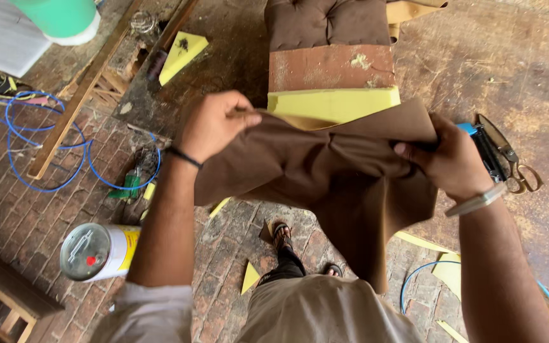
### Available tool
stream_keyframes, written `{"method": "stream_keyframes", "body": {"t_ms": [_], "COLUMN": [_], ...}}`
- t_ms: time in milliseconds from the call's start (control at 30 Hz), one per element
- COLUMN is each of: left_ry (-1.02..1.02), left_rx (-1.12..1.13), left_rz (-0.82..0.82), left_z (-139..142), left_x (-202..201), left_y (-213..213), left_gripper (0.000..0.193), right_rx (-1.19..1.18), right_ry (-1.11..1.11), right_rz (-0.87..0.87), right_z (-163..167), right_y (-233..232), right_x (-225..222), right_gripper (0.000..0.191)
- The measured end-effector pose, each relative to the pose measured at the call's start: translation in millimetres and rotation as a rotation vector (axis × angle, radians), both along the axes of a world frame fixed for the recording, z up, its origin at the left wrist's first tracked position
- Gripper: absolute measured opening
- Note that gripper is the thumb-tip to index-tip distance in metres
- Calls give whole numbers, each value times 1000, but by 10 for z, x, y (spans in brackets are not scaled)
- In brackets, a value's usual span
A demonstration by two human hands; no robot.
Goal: The person staples brown fabric onto a foam-covered wooden seat using a pneumatic staple gun. They smooth the fabric, fold edges, and trim excess material with scissors while working on a cluttered workshop table.
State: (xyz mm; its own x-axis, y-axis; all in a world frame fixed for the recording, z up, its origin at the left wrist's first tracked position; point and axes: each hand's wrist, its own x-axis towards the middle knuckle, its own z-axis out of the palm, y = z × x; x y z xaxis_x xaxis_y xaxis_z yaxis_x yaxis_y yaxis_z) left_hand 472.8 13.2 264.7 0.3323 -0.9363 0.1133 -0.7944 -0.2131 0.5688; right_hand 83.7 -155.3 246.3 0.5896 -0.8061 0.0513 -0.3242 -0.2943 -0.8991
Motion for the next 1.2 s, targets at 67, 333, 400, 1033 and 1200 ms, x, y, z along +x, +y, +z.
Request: {"method": "stream_keyframes", "body": {"t_ms": [67,333,400,1033,1200], "left_ry": [-53,-64,187,778,1218], "left_rx": [-144,-200,-480,33,18], "left_rz": [-173,-46,-38,310,448], "left_z": [165,-596,-1039,-1860,-2159], "left_x": [154,496,549,1080,938], "left_y": [-391,-1769,-1622,-547,-575], "left_gripper": [21,42,71,29,69], "right_rx": [-152,-182,177,-381,161], "right_ry": [276,557,497,396,59], "right_rz": [-102,-425,-576,-691,-738], "right_z": [68,-209,-460,-1409,-1532], "right_y": [-246,-985,-884,-361,-333], "right_x": [121,621,461,-233,-260], "right_gripper": [62,76,79,25,31]}}
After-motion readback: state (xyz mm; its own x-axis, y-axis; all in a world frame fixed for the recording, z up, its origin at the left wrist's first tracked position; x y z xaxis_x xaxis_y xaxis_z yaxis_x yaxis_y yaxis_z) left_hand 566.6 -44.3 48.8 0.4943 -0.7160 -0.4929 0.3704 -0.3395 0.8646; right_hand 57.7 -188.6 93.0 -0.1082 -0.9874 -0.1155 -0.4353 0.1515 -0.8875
